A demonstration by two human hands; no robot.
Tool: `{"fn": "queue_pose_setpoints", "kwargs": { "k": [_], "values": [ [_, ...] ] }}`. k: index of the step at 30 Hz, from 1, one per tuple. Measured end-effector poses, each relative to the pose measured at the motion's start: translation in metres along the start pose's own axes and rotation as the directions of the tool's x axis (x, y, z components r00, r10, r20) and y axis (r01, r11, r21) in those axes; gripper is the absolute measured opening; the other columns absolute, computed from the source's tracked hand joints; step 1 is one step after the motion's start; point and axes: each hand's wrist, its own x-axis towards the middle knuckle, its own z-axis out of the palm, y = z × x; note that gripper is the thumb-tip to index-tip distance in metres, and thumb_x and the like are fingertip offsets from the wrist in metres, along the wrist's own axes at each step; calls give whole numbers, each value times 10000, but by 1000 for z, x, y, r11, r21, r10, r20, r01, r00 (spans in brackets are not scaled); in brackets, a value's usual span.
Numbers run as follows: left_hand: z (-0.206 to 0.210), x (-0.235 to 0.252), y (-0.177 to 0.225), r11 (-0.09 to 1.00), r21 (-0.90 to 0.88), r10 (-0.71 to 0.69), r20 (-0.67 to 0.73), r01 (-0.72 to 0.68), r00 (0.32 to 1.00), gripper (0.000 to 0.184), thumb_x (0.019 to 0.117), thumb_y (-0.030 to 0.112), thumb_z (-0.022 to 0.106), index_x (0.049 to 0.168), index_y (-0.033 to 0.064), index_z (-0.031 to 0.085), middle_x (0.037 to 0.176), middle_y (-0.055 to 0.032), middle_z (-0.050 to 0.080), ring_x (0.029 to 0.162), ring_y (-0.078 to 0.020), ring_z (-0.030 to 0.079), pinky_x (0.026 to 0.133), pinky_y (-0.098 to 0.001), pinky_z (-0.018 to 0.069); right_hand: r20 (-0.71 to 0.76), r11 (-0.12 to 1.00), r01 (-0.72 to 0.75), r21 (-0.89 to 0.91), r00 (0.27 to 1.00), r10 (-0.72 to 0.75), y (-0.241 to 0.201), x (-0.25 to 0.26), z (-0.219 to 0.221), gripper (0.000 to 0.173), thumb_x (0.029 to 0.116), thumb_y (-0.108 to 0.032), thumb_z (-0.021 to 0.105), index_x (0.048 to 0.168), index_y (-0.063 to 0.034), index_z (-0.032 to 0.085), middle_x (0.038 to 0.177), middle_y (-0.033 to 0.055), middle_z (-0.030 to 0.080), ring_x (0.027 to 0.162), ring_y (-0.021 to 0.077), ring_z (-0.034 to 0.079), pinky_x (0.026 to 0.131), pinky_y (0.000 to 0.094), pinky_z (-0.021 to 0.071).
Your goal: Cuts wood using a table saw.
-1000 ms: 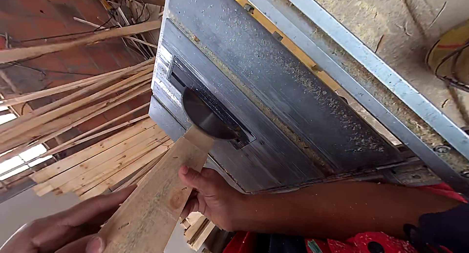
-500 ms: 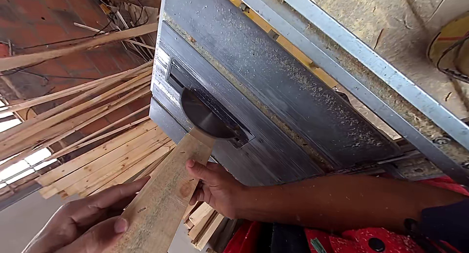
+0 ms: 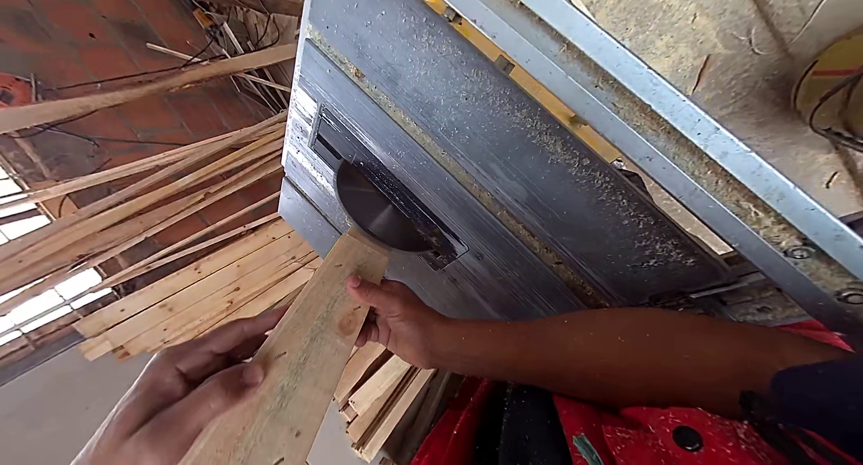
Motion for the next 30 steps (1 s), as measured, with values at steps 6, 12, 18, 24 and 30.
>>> {"fn": "queue_pose_setpoints", "kwargs": {
  "k": [6, 12, 18, 24, 30],
  "values": [
    [6, -24, 10, 997, 14, 76, -5, -76, 997, 439, 987, 352, 642, 1407, 229, 636, 1160, -3, 762, 973, -148, 746, 865, -306, 623, 99, 1000, -4, -11, 995, 5, 6, -7, 11, 269, 1079, -217, 516, 1226, 5, 556, 999, 95, 724, 848, 144, 726, 728, 293, 617],
    [14, -47, 5, 1000, -29, -5, -124, 1, 992, 422, 980, 199, 602, 1391, 106, 618, 1143, -11, 767, 971, -152, 749, 873, -319, 620, 152, 991, -80, -104, 984, 95, 7, -1, 18, 277, 1073, -233, 533, 1219, -1, 576, 1010, 87, 724, 861, 133, 724, 741, 287, 612],
    [-1, -11, -11, 998, -55, 8, -92, -13, 996, 452, 936, 225, 567, 1370, 138, 659, 1053, -94, 756, 896, -189, 742, 782, -307, 623, 24, 995, -58, -78, 998, 60, -15, -5, 18, 279, 1054, -282, 573, 1162, -26, 602, 962, 79, 709, 791, 134, 717, 699, 276, 610],
    [2, -19, -4, 994, -83, 65, -94, -73, 993, 438, 955, 274, 603, 1371, 147, 661, 1098, -72, 761, 932, -177, 745, 825, -304, 620, 55, 997, -61, -55, 996, 64, -15, -6, 23, 241, 1057, -222, 568, 1146, 0, 600, 969, 93, 711, 821, 143, 719, 715, 288, 614],
    [5, -48, -5, 994, -97, 44, -136, -58, 990, 402, 973, 240, 630, 1373, 224, 666, 1147, 20, 767, 967, -114, 745, 873, -272, 610, 171, 991, -69, -115, 981, 89, 0, -1, 30, 275, 1067, -236, 549, 1209, -2, 571, 990, 83, 710, 837, 122, 716, 756, 290, 617]
  ]
}}
